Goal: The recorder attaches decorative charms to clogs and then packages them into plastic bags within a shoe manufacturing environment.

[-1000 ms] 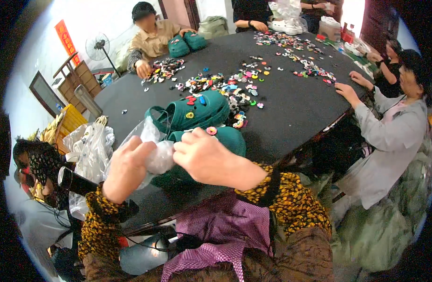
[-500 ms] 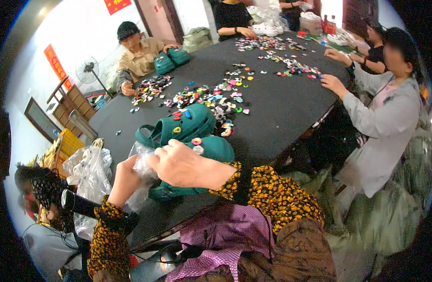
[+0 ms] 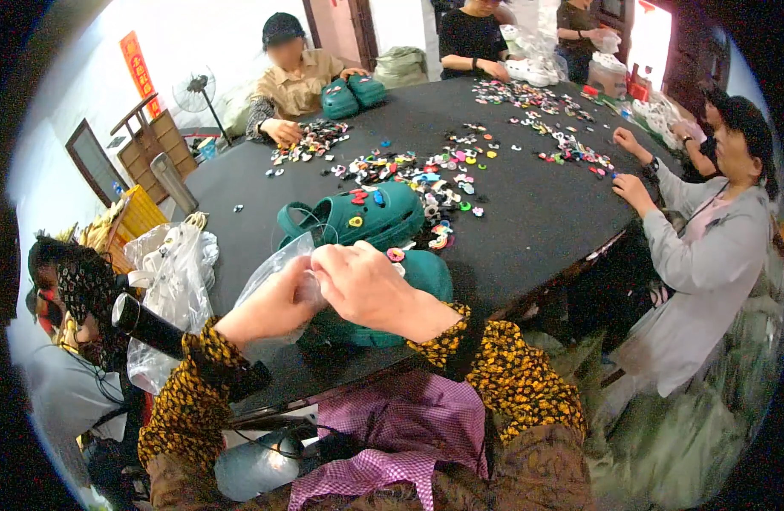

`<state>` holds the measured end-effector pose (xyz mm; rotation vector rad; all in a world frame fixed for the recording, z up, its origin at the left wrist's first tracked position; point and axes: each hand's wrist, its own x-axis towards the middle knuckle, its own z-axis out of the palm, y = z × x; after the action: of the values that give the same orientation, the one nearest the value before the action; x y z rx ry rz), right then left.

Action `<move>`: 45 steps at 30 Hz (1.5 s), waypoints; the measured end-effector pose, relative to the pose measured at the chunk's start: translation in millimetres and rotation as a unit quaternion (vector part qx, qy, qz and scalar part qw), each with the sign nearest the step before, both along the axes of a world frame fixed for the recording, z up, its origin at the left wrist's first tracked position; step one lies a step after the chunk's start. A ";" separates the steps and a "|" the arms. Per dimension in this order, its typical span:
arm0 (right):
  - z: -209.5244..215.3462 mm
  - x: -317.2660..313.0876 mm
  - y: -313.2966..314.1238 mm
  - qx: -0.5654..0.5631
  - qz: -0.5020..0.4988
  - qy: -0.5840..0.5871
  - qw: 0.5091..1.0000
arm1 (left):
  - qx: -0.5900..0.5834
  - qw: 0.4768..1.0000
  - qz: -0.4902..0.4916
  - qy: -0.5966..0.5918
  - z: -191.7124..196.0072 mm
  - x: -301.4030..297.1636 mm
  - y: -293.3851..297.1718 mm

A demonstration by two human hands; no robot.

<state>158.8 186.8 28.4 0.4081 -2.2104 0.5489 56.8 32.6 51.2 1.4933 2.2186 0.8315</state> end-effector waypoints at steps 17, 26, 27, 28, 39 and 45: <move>0.8 4.2 11.0 -0.195 0.049 -0.112 0.973 | 0.055 0.892 0.011 -0.448 -22.6 -3.9 25.1; 6.1 13.5 14.4 -0.200 0.075 -0.154 0.965 | 0.172 0.980 -0.008 0.097 -11.9 1.2 -0.9; 6.5 14.7 15.1 -0.198 0.074 -0.153 0.965 | 0.168 0.973 0.024 0.155 -7.7 8.5 -9.9; 4.8 15.5 16.0 -0.193 0.073 -0.167 0.964 | 0.169 0.973 0.023 0.156 -3.2 11.5 -16.5; 20.0 7.8 17.2 -0.166 0.062 -0.243 0.954 | 0.055 0.995 -0.081 -0.030 2.4 10.9 -20.9; 17.8 5.2 19.7 -0.203 0.075 -0.257 0.942 | 0.077 0.942 -0.037 -0.323 -12.0 -7.0 2.0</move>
<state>163.9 206.5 46.2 0.2274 -2.4744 1.2873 49.7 34.6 39.2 1.1299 1.6292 1.2745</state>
